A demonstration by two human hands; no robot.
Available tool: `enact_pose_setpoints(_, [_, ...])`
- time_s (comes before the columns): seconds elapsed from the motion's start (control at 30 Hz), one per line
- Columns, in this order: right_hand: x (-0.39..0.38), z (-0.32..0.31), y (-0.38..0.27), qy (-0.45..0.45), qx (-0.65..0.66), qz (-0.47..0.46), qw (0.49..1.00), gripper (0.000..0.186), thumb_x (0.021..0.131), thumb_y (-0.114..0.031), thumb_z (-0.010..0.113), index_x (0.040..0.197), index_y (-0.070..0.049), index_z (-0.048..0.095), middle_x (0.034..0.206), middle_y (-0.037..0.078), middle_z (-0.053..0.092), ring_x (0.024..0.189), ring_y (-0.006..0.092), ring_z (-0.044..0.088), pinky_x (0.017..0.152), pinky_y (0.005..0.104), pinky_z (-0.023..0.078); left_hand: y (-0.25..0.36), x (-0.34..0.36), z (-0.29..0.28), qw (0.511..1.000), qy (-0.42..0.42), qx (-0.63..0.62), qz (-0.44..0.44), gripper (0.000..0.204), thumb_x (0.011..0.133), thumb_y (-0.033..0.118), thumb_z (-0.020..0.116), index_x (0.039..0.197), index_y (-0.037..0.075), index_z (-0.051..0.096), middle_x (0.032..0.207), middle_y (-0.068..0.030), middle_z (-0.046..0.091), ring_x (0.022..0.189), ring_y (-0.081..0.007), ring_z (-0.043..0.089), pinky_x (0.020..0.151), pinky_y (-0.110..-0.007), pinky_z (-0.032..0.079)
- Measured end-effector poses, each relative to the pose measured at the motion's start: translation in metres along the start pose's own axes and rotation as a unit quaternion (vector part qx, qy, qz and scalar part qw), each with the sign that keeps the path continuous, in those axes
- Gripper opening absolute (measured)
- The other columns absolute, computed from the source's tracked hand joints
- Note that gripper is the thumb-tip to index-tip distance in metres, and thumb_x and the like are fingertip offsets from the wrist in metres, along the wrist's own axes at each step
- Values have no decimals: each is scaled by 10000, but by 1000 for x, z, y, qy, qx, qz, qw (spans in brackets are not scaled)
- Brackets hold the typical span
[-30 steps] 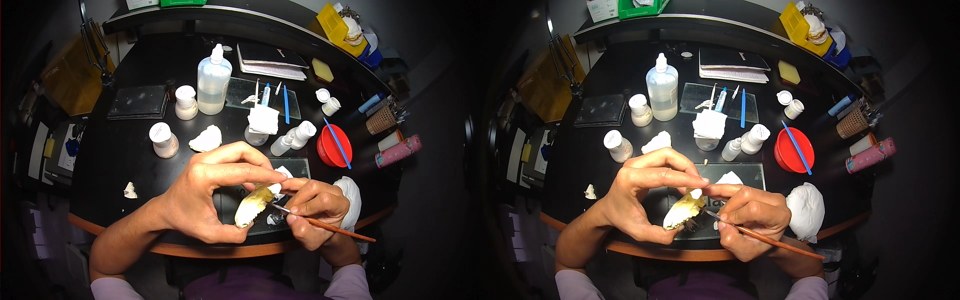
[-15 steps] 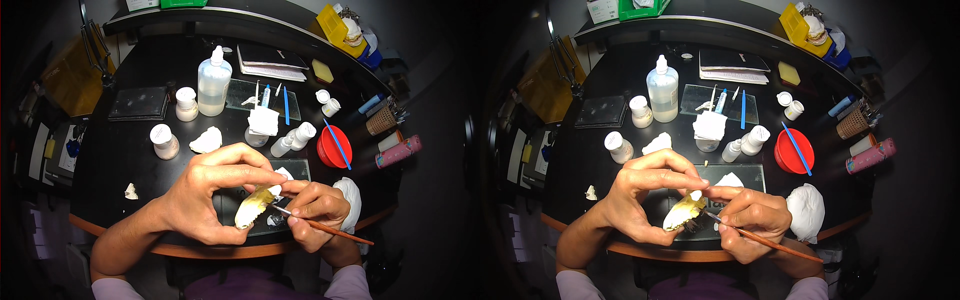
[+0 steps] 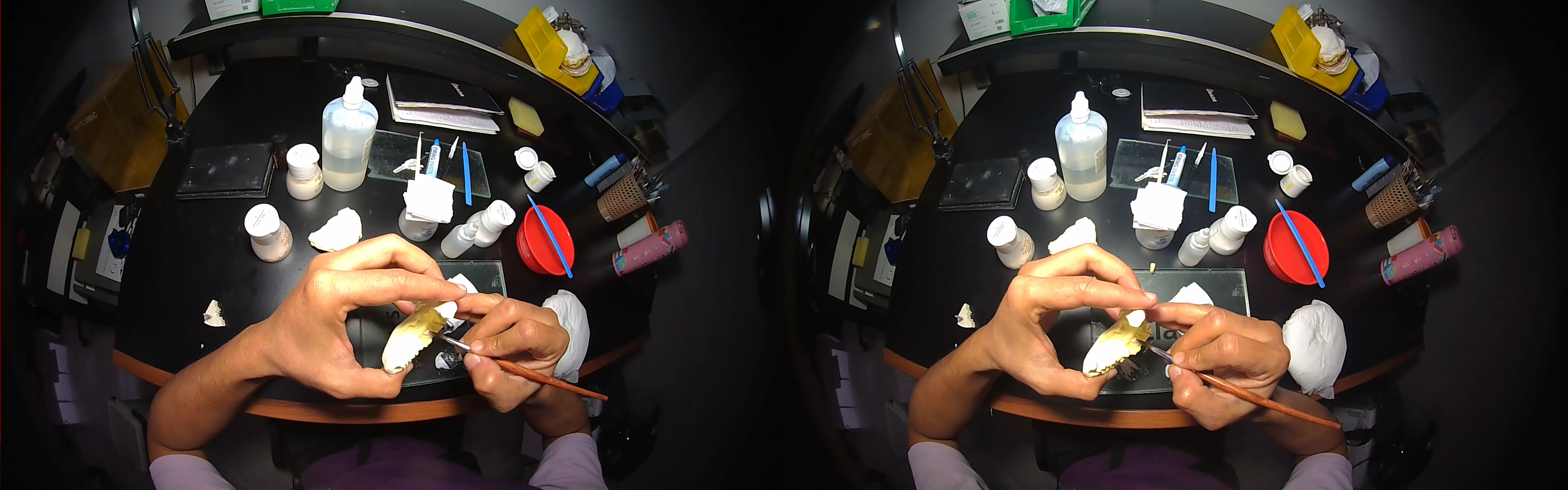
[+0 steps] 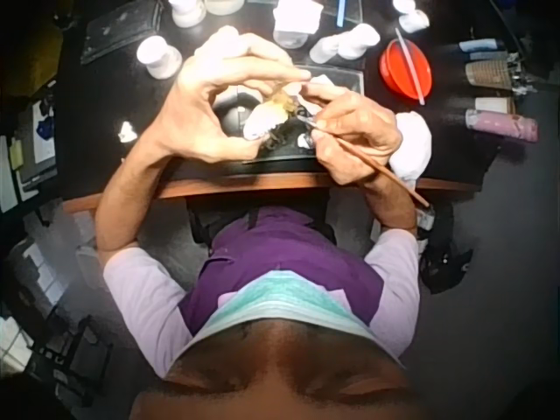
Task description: The person applies paste onto a dental cast using a brush, fits two dental cast sections together by hand, and applies more paste onto the cast with the brush.
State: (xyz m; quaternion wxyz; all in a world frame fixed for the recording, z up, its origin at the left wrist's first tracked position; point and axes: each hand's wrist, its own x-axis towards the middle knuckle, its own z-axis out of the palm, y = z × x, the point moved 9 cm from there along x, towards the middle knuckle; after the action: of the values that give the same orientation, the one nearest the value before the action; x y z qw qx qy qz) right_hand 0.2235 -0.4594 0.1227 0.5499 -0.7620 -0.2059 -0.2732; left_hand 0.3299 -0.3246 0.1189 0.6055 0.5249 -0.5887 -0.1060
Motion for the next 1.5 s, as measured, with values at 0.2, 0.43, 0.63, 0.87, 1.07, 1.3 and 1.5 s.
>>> enact_pose_setpoints(0.2, [-2, -2, 3, 4, 30, 15, 999, 127, 738, 105, 703, 815, 14, 660, 772, 129, 692, 974, 437, 779, 873, 460, 649, 0, 0, 0, 1000, 3, -7, 0, 675, 595, 58, 853, 1257, -18, 745, 1148, -164, 673, 985, -207, 712, 851, -317, 610])
enact_pose_setpoints(0.43, [-1, 0, 2, -4, 12, 7, 1000, 127, 739, 102, 703, 816, 12, 659, 769, 122, 692, 978, 443, 777, 866, 456, 652, -1, 0, 0, 1000, 2, -12, -5, 689, 600, 53, 857, 1274, -21, 734, 1156, -175, 669, 1010, -210, 707, 845, -322, 633])
enact_pose_setpoints(0.63, [-1, 0, 1, -6, 20, -7, 1000, 129, 739, 100, 712, 817, 10, 665, 769, 121, 693, 972, 442, 778, 847, 442, 655, -2, -1, -1, 999, 0, -27, -16, 716, 614, 44, 869, 1309, -24, 712, 1180, -178, 656, 1052, -213, 699, 872, -336, 654])
enact_pose_setpoints(0.87, [-1, 2, -1, -2, 13, -26, 1000, 134, 731, 98, 721, 820, 13, 667, 759, 122, 690, 932, 425, 785, 861, 461, 652, -6, -2, -1, 998, -3, -44, -37, 724, 625, 24, 878, 1325, -23, 703, 1207, -175, 643, 1073, -205, 693, 877, -331, 649])
enact_pose_setpoints(1.07, [-1, -1, -2, 4, 37, -20, 999, 119, 732, 95, 708, 813, 19, 665, 749, 125, 684, 843, 367, 788, 930, 526, 635, -7, -2, -1, 998, -3, -50, -44, 726, 629, 23, 883, 1329, -28, 701, 1211, -177, 643, 1083, -205, 691, 879, -324, 646])
enact_pose_setpoints(1.3, [0, 2, -2, -11, 30, -34, 999, 119, 723, 98, 696, 810, 22, 668, 739, 121, 676, 820, 358, 787, 933, 536, 637, -9, -3, -1, 997, -4, -58, -48, 731, 630, 23, 884, 1333, -35, 695, 1230, -176, 630, 1089, -202, 688, 884, -323, 644])
enact_pose_setpoints(1.5, [-2, 5, -5, -43, 11, -57, 997, 160, 784, 45, 666, 939, 5, 666, 795, 133, 675, 838, 298, 767, 1058, 600, 552, -9, -2, -2, 996, -3, -77, -51, 737, 627, 33, 877, 1337, -38, 690, 1237, -176, 628, 1090, -205, 686, 888, -326, 644])
